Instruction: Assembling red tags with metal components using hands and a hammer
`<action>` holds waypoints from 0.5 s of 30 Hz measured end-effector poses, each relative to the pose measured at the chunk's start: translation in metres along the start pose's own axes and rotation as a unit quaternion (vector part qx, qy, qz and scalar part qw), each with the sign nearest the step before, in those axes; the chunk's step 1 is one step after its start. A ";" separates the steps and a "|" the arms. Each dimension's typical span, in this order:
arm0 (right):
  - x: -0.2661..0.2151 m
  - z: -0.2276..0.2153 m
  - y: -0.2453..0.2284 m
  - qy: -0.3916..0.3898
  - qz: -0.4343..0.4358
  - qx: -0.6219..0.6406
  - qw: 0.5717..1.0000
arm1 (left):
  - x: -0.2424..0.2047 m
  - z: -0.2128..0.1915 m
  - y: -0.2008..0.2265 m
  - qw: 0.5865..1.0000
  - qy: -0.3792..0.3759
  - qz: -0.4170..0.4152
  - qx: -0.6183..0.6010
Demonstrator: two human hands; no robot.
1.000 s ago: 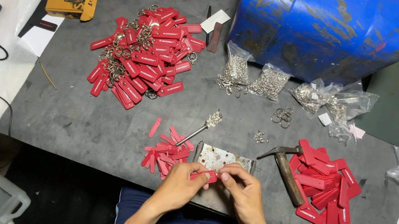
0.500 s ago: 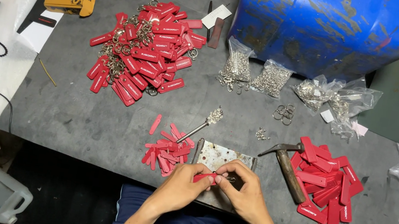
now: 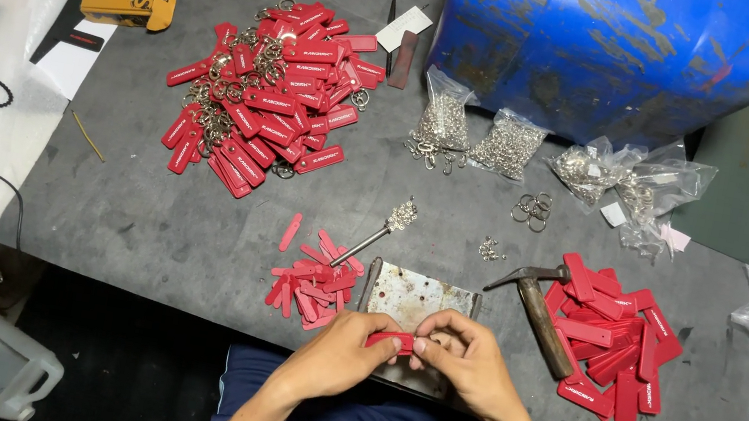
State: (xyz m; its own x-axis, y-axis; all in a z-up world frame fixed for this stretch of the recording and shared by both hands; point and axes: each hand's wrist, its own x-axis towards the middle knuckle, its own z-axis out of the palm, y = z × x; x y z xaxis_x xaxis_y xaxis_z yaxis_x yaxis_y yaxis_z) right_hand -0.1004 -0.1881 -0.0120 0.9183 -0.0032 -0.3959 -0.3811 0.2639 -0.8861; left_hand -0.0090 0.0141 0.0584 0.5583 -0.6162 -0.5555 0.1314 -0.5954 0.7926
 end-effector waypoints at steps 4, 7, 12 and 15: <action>-0.004 0.013 -0.013 0.059 0.003 -0.066 0.996 | -0.002 0.000 0.003 1.000 -0.003 -0.016 -0.014; -0.008 0.022 -0.025 0.104 -0.011 -0.140 0.985 | -0.001 0.001 0.004 1.000 0.006 -0.012 -0.007; -0.007 0.005 -0.015 0.053 -0.025 -0.026 0.998 | 0.004 0.005 0.001 0.999 0.026 -0.017 -0.018; -0.007 0.003 -0.012 0.060 -0.030 -0.018 0.998 | 0.004 0.004 -0.001 1.000 0.024 -0.011 -0.013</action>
State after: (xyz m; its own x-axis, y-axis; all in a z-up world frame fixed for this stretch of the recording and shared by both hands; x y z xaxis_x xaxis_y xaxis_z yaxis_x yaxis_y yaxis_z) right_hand -0.1020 -0.1886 0.0020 0.9207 -0.1338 -0.3665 -0.3321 0.2242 -0.9162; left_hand -0.0099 0.0101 0.0544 0.5930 -0.5780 -0.5606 0.1647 -0.5944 0.7871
